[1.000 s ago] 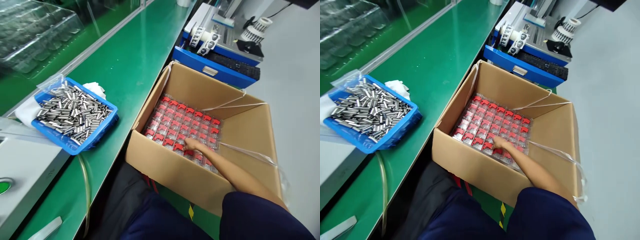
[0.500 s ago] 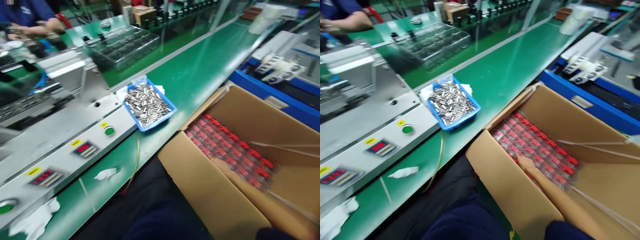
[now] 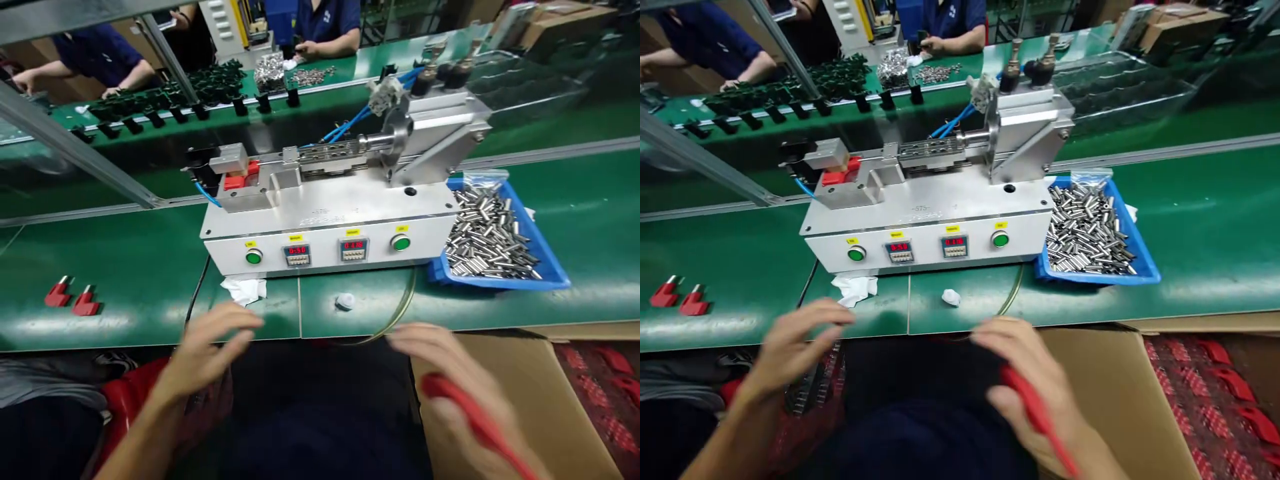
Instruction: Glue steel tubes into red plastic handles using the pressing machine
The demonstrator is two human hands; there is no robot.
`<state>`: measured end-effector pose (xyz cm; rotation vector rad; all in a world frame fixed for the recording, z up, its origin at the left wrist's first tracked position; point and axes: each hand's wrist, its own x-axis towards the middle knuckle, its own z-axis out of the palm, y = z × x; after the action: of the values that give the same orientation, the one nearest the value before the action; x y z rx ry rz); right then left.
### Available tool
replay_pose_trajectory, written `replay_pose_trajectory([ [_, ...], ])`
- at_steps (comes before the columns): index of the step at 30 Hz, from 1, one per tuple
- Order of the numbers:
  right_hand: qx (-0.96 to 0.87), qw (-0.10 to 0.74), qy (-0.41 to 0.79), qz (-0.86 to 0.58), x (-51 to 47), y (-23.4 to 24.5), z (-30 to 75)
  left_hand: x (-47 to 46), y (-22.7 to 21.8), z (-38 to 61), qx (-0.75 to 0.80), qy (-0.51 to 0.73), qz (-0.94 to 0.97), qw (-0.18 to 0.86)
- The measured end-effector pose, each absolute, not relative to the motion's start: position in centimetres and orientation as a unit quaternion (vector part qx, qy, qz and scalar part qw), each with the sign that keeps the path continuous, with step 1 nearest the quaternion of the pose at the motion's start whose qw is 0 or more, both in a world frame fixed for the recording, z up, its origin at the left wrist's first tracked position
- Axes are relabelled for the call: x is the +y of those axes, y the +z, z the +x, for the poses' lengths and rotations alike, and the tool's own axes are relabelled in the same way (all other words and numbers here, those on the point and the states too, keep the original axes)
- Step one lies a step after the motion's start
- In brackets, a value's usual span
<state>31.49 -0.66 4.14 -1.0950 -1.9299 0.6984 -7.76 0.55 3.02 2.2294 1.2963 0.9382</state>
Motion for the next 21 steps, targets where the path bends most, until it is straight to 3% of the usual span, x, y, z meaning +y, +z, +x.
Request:
replay_pose_trajectory([
  [4, -0.769, 0.436, 0.382, -0.269, 1.7, 3.8, 21.7, 0.3, 0.4, -0.2, 0.314, 0.374, 0.778, 0.395],
  [7, -0.749, 0.444, 0.421, -0.256, 1.9, 2.9, 18.8, -0.5, -0.6, 1.4, 0.343, 0.420, 0.708, 0.453],
  [11, -0.731, 0.394, 0.472, -0.295, 1.6, 1.5, 18.5, -0.9, -1.5, 0.4, 0.369, 0.450, 0.630, 0.515],
  [17, -0.738, 0.372, 0.457, -0.330, 2.6, 1.1, 19.5, -0.5, -3.2, -0.4, 0.342, 0.454, 0.549, 0.612],
  [21, -0.712, 0.447, 0.374, -0.392, 3.3, 1.0, 20.7, 0.0, -4.4, -2.1, 0.418, 0.486, 0.468, 0.608],
])
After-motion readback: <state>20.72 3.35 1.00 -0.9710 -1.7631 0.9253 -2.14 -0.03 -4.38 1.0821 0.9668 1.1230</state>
